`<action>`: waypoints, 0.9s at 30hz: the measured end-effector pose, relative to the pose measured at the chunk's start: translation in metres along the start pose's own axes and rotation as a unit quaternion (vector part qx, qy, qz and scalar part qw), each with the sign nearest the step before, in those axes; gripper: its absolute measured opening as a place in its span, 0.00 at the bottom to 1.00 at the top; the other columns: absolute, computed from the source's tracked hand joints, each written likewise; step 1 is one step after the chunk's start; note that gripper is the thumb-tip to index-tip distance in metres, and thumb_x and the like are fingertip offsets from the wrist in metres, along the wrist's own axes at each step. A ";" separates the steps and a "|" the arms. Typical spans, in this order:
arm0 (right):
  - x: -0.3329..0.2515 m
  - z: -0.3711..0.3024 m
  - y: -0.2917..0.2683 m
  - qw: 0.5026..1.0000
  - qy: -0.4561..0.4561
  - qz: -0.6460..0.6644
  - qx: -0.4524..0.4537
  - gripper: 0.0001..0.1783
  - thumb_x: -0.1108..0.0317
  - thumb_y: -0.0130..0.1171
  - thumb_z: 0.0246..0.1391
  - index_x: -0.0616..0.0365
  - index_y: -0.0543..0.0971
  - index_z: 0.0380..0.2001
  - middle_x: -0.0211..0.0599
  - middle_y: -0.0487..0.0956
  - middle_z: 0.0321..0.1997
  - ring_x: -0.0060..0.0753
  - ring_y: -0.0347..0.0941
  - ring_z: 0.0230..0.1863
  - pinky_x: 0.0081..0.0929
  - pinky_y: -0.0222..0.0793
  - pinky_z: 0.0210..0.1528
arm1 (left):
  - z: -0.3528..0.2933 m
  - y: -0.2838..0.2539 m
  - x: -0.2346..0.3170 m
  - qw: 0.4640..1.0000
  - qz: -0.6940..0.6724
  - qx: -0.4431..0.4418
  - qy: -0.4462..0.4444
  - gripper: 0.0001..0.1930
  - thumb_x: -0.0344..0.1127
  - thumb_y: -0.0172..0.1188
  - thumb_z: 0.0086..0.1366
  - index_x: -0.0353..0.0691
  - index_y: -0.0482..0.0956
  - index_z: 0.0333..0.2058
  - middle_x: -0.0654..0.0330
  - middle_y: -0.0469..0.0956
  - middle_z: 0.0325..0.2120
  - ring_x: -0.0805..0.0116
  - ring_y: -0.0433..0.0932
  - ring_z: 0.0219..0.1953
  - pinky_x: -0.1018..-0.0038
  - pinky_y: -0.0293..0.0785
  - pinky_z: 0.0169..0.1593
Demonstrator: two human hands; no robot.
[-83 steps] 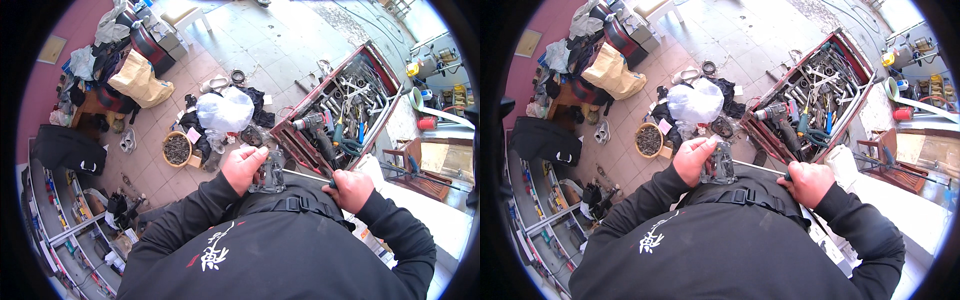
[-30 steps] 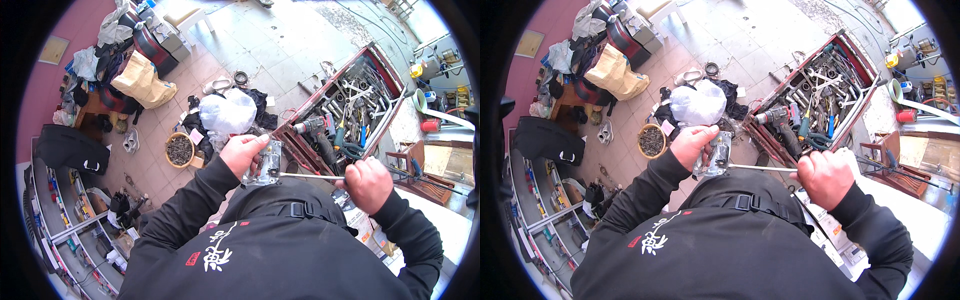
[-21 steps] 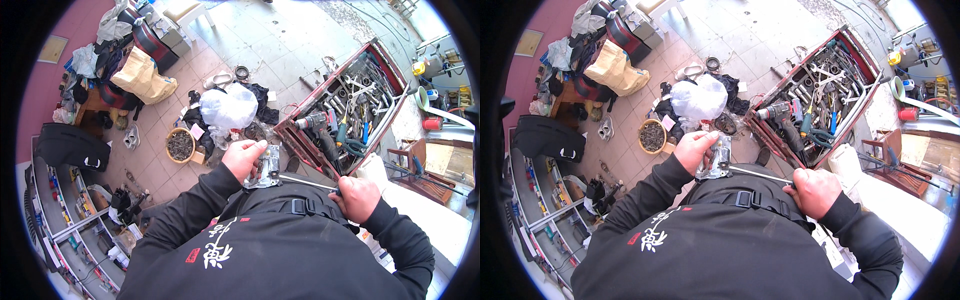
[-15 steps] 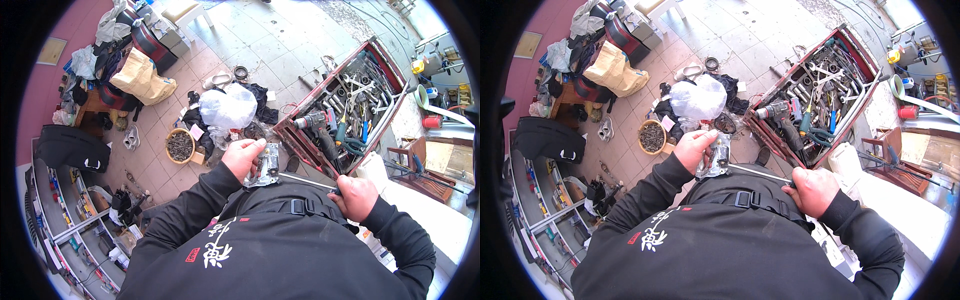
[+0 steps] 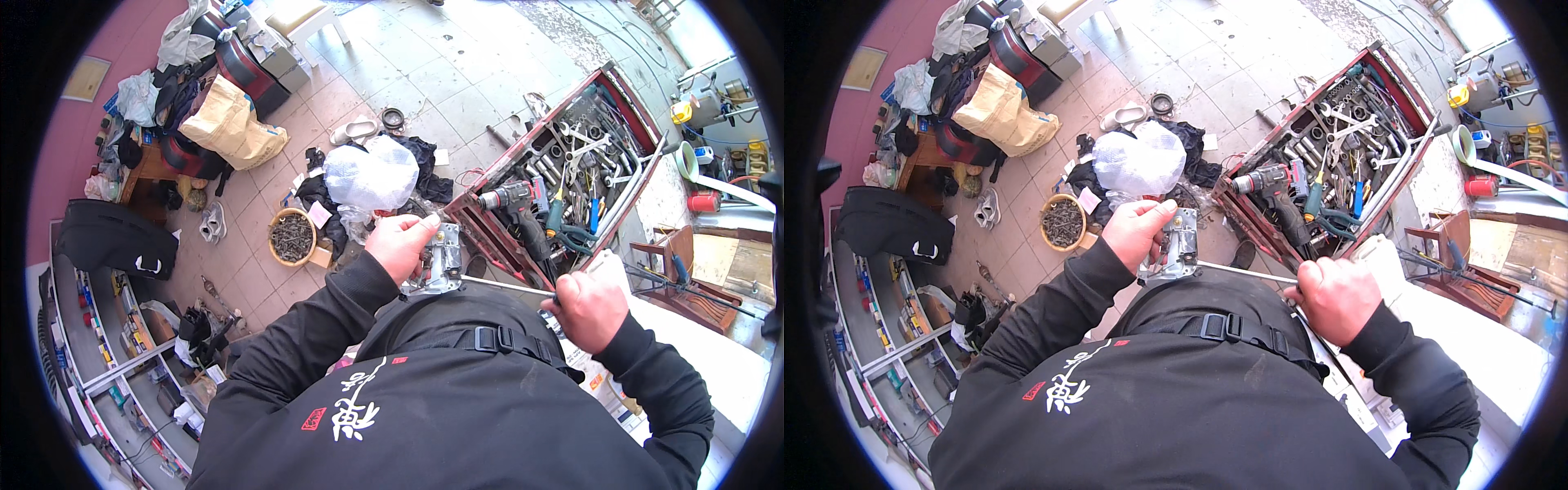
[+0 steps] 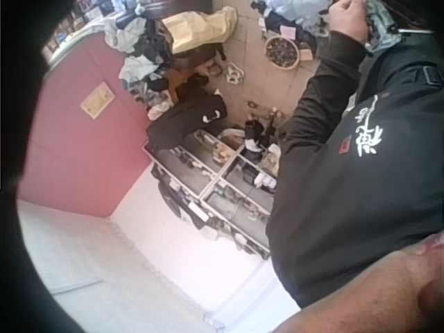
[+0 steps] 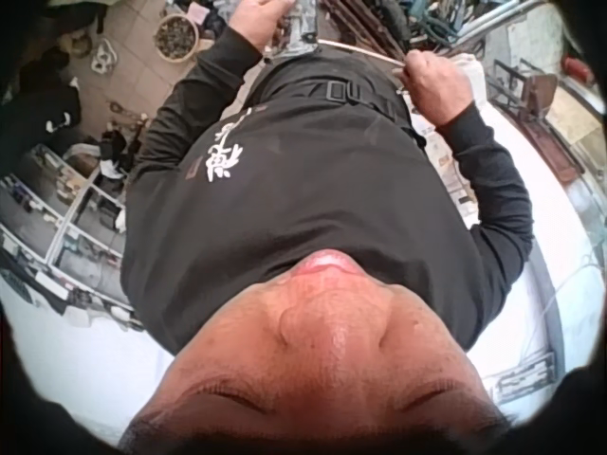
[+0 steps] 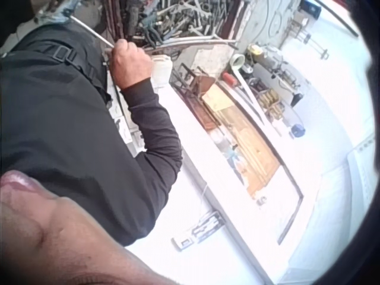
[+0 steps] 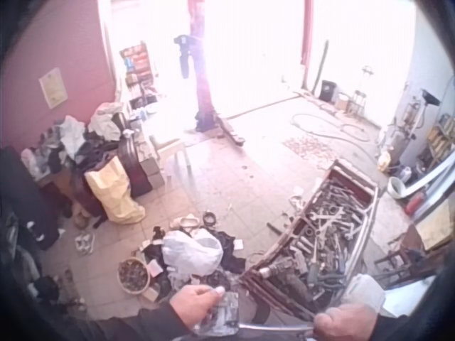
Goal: The person uses a screwdriver to unscrew and disassemble a small electronic component, then uses pliers to remove a small part. They continue to manipulate the component with both hands, inspecting and adjusting it throughout the clip.
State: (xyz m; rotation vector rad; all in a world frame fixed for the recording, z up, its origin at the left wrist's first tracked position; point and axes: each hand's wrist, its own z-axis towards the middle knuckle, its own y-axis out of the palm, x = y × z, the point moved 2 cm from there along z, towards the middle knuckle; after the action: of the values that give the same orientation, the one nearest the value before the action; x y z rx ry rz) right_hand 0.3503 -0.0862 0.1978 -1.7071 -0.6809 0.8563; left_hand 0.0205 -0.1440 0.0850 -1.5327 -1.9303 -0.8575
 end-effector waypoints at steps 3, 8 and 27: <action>-0.007 -0.006 0.014 0.995 0.044 0.084 -0.043 0.21 0.55 0.73 0.60 0.58 0.73 0.33 0.46 0.78 0.26 0.55 0.81 0.30 0.47 0.76 0.33 | 0.003 -0.002 -0.006 1.000 0.012 0.006 0.001 0.17 0.48 0.63 0.78 0.38 0.80 0.38 0.64 0.74 0.22 0.71 0.76 0.16 0.74 0.72 0.20; -0.005 -0.011 0.029 0.987 0.079 0.116 -0.080 0.23 0.53 0.72 0.62 0.58 0.72 0.30 0.48 0.77 0.22 0.57 0.81 0.28 0.49 0.77 0.33 | 0.007 -0.002 -0.016 0.998 -0.055 0.021 -0.036 0.16 0.47 0.62 0.79 0.40 0.78 0.36 0.65 0.74 0.22 0.73 0.75 0.18 0.72 0.73 0.22; -0.007 0.004 -0.001 0.981 0.131 0.141 0.005 0.17 0.60 0.70 0.64 0.60 0.74 0.37 0.50 0.78 0.29 0.61 0.79 0.33 0.52 0.74 0.35 | 0.004 0.005 0.024 0.979 -0.190 0.076 0.012 0.16 0.46 0.55 0.81 0.37 0.79 0.47 0.56 0.82 0.32 0.67 0.83 0.27 0.69 0.77 0.25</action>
State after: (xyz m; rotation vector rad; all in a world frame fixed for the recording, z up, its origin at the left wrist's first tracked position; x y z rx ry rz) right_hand 0.3432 -0.0896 0.1997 -1.8927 -0.2589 0.8047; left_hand 0.0204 -0.1247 0.1004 -1.0778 -2.2521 -0.8534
